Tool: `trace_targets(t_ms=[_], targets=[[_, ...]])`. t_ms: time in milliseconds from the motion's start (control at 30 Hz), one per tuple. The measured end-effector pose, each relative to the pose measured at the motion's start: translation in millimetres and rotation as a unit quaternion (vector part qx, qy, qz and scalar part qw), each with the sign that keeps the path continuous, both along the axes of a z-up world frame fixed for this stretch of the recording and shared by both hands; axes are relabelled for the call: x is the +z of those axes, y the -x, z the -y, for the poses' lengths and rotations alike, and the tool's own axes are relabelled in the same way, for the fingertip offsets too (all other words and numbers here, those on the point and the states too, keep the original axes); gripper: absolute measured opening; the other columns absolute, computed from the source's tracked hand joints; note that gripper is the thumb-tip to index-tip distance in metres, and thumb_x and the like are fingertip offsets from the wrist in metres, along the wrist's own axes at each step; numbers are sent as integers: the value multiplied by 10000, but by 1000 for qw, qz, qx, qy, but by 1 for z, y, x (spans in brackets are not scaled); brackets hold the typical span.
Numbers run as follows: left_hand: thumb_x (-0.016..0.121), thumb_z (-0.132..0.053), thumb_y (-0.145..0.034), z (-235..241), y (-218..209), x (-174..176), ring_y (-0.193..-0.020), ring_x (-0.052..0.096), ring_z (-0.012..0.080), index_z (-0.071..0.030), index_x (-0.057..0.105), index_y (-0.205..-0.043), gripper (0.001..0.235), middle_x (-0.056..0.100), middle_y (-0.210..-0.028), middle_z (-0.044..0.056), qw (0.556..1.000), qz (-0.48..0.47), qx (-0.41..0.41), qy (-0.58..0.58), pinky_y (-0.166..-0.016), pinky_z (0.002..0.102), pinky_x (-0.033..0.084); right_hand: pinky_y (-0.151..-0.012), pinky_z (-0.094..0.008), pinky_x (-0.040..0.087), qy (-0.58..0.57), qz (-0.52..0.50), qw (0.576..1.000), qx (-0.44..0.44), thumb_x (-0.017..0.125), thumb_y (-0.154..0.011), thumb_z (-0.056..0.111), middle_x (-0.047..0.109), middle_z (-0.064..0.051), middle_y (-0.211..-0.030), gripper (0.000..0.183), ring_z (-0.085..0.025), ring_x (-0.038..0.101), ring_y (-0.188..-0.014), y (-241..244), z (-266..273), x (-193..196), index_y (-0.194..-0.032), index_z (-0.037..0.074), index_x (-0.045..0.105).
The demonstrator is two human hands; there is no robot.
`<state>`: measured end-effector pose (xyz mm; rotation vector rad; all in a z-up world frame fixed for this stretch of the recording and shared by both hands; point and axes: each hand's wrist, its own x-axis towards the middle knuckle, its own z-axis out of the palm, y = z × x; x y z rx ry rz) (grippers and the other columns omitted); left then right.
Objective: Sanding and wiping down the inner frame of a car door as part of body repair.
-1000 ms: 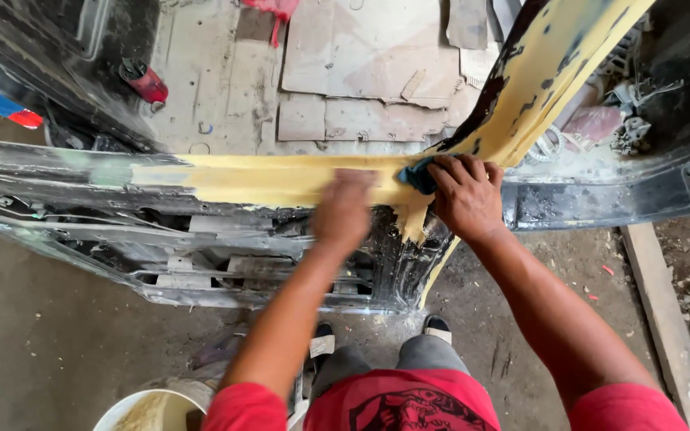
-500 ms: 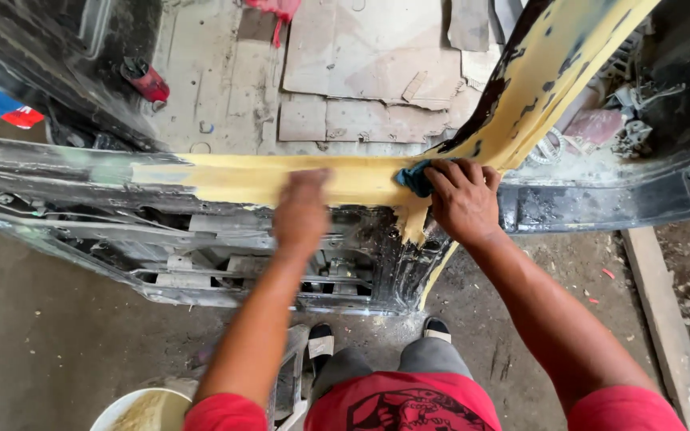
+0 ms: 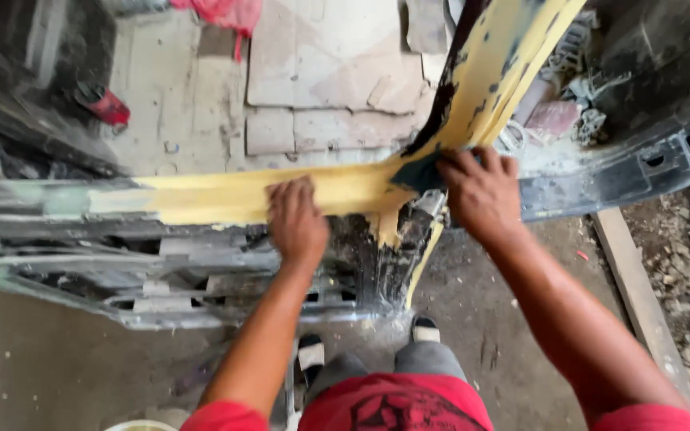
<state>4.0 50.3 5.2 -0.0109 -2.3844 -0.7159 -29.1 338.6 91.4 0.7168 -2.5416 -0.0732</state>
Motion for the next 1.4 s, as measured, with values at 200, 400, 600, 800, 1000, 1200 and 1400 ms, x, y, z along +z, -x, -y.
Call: trace_targets(t_ms=[200, 400, 600, 800, 1000, 1200, 1400], targets=[[663, -14, -844, -122, 18, 1, -1132, 593, 414, 66, 634, -1224, 389, 631, -1190, 212, 997, -67, -23, -19, -1055, 555, 445, -951, -431, 391, 27, -28, 999, 19, 682, -819, 130, 657, 72, -1300, 337, -213, 559, -1150, -3, -2, 13, -1145, 184, 748], [662, -7, -871, 39, -4, -7, -1254, 588, 337, -19, 647, -1309, 439, 631, -1331, 166, 980, 23, -72, 184, -1077, 511, 450, -938, -423, 394, 70, -41, 996, 28, 695, -873, 138, 662, 63, -1272, 268, -235, 564, -1136, 0, -4, 5, -1133, 181, 744], [591, 2, -842, -112, 16, -21, -1302, 529, 419, 50, 607, -1311, 471, 588, -1322, 226, 999, 21, -46, -1, -1139, 474, 399, -968, -413, 403, 67, -48, 996, 23, 706, -890, 142, 668, 71, -1288, 268, -232, 566, -1140, 0, 0, -3, -1152, 185, 742], [526, -112, -1012, -35, 9, -41, -1358, 563, 342, -121, 611, -1380, 378, 607, -1390, 113, 986, -4, -148, 74, -1226, 519, 444, -959, -425, 407, 82, -43, 995, 41, 727, -849, 146, 674, 60, -1312, 305, -250, 569, -1163, 2, 1, 0, -1152, 176, 743], [595, -70, -991, 123, -27, -17, -1224, 619, 304, -131, 638, -1292, 310, 652, -1297, 60, 983, 43, 68, 163, -1039, 491, 502, -944, -427, 405, 85, -55, 995, 25, 709, -816, 105, 677, 55, -1317, 364, -248, 564, -1152, -1, 4, -7, -1172, 169, 752], [531, -9, -980, -79, 29, -59, -1298, 575, 349, -34, 615, -1406, 436, 611, -1306, 165, 990, 100, -64, 79, -1226, 513, 428, -938, -422, 403, 91, -60, 994, 9, 707, -862, 88, 681, 67, -1300, 310, -241, 558, -1133, 3, 4, -18, -1151, 189, 753], [560, 2, -912, 14, -6, -17, -1301, 572, 337, -121, 666, -1297, 418, 651, -1323, 112, 994, 59, -72, 50, -1113, 475, 459, -940, -426, 398, 97, -63, 993, 25, 711, -865, 106, 678, 60, -1292, 316, -246, 559, -1137, 2, 4, -8, -1170, 177, 751]])
